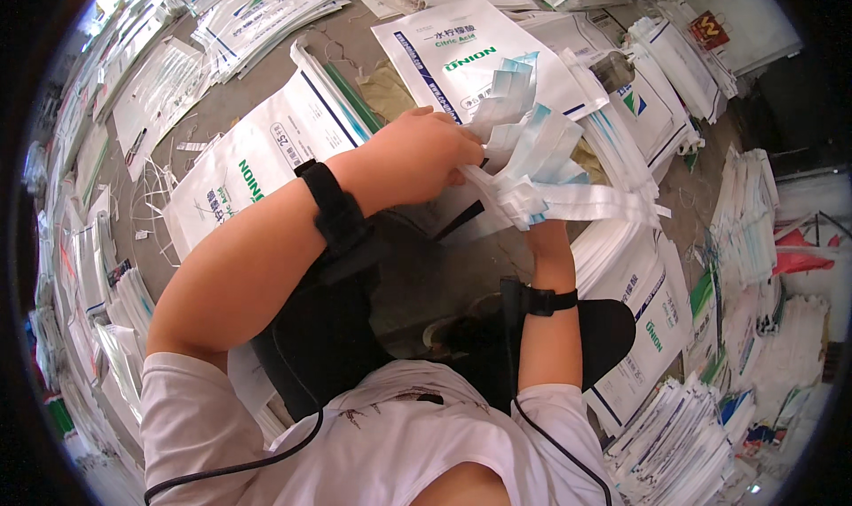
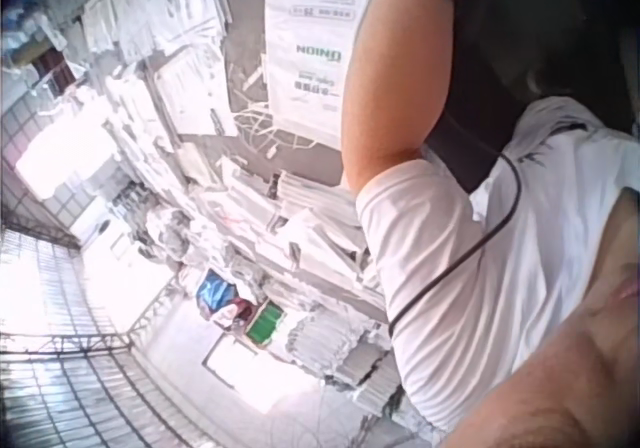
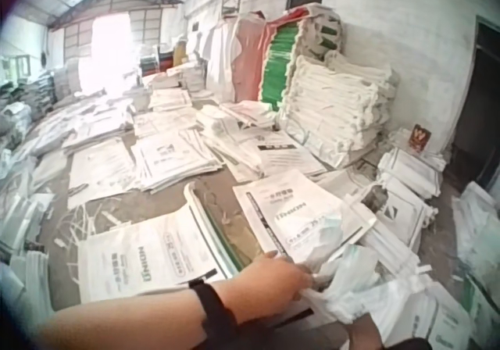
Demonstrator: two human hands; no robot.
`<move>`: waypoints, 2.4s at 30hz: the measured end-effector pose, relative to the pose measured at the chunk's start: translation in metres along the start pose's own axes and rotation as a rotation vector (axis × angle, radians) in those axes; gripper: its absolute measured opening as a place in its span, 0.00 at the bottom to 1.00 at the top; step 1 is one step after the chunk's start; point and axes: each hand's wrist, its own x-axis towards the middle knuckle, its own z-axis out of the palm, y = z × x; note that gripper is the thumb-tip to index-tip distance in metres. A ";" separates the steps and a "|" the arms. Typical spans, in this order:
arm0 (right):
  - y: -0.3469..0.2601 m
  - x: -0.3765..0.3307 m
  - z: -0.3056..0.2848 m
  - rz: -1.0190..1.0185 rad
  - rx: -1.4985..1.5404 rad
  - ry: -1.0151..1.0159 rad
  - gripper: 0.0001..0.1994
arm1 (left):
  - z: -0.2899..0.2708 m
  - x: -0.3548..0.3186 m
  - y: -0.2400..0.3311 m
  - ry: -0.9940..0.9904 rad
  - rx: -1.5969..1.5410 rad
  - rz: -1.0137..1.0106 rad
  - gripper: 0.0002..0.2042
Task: Folding and organizing large plastic bags on the floor.
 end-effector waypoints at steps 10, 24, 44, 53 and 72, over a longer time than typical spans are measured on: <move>0.025 0.021 -0.025 -0.641 -1.394 -0.114 0.16 | -0.006 0.003 0.001 0.006 0.057 -0.025 0.08; -0.008 0.010 0.073 -0.447 -0.916 0.297 0.15 | -0.001 -0.001 -0.015 0.149 0.081 -0.034 0.12; -0.015 0.021 0.041 -0.495 -1.332 -0.216 0.20 | -0.001 0.000 -0.017 0.151 -0.041 0.036 0.14; -0.002 0.022 0.096 -0.327 -0.517 0.266 0.15 | -0.003 -0.002 -0.022 0.141 0.000 -0.029 0.12; -0.025 0.035 0.065 -0.036 -0.643 -0.213 0.17 | -0.007 0.000 -0.018 0.039 -0.039 0.028 0.10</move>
